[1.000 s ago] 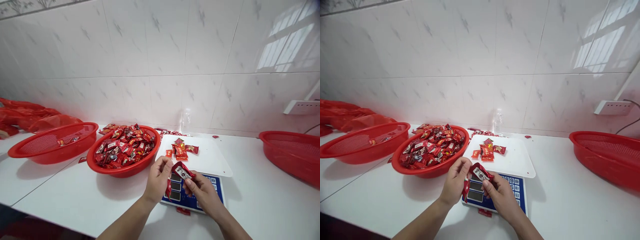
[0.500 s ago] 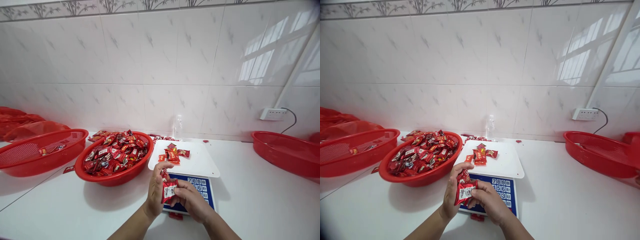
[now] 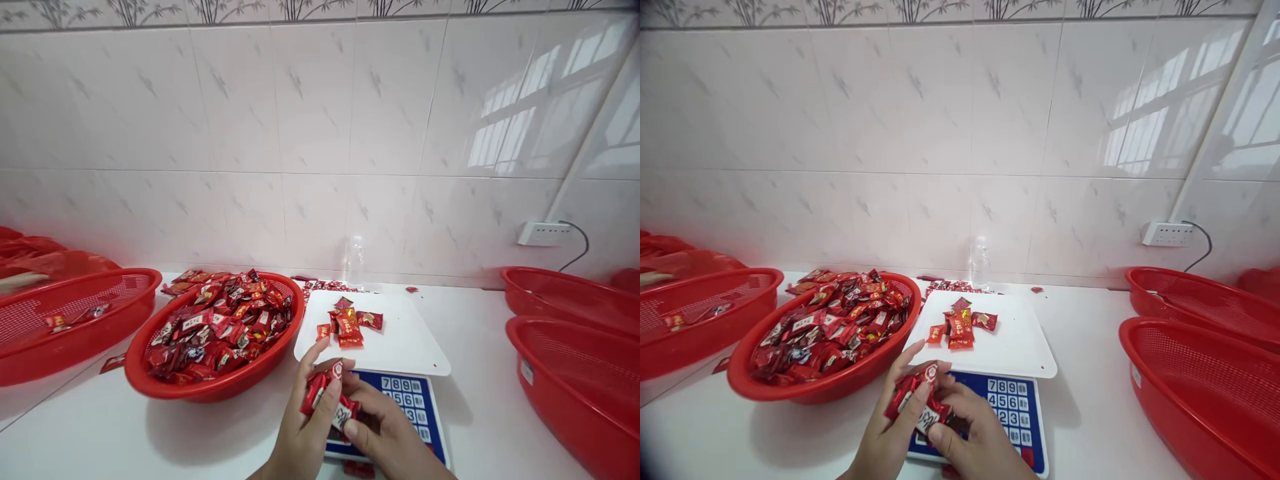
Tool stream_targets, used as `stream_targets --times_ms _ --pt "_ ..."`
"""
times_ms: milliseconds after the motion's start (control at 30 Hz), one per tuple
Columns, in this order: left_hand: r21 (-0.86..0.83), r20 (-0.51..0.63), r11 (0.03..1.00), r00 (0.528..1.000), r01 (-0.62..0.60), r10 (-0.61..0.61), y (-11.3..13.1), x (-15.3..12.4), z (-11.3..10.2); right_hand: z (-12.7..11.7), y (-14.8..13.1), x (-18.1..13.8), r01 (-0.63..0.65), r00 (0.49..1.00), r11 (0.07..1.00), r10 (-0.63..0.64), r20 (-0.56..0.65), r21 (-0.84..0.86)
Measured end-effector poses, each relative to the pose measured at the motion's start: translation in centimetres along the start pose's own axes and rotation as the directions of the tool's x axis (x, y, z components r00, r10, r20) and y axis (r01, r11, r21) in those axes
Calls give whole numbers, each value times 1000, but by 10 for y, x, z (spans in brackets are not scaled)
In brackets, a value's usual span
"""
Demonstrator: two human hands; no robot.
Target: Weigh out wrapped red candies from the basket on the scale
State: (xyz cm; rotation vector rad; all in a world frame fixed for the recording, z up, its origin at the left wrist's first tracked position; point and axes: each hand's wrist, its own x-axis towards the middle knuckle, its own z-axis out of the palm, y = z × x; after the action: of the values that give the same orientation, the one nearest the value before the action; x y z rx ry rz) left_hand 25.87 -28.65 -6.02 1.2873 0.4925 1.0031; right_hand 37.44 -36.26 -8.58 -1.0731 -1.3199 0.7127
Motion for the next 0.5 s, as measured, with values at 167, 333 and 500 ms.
stream_targets --times_ms 167,333,500 --pt "-197 13 968 988 154 -155 25 16 -31 -36 -18 12 -74 988 887 2 -155 -456" --pt "-269 -13 929 964 254 -267 23 19 -48 -85 -13 63 -224 974 607 174 -148 -763" --pt "-274 -39 920 953 280 -302 15 18 -58 -93 12 108 -182 957 522 288 -28 -834"
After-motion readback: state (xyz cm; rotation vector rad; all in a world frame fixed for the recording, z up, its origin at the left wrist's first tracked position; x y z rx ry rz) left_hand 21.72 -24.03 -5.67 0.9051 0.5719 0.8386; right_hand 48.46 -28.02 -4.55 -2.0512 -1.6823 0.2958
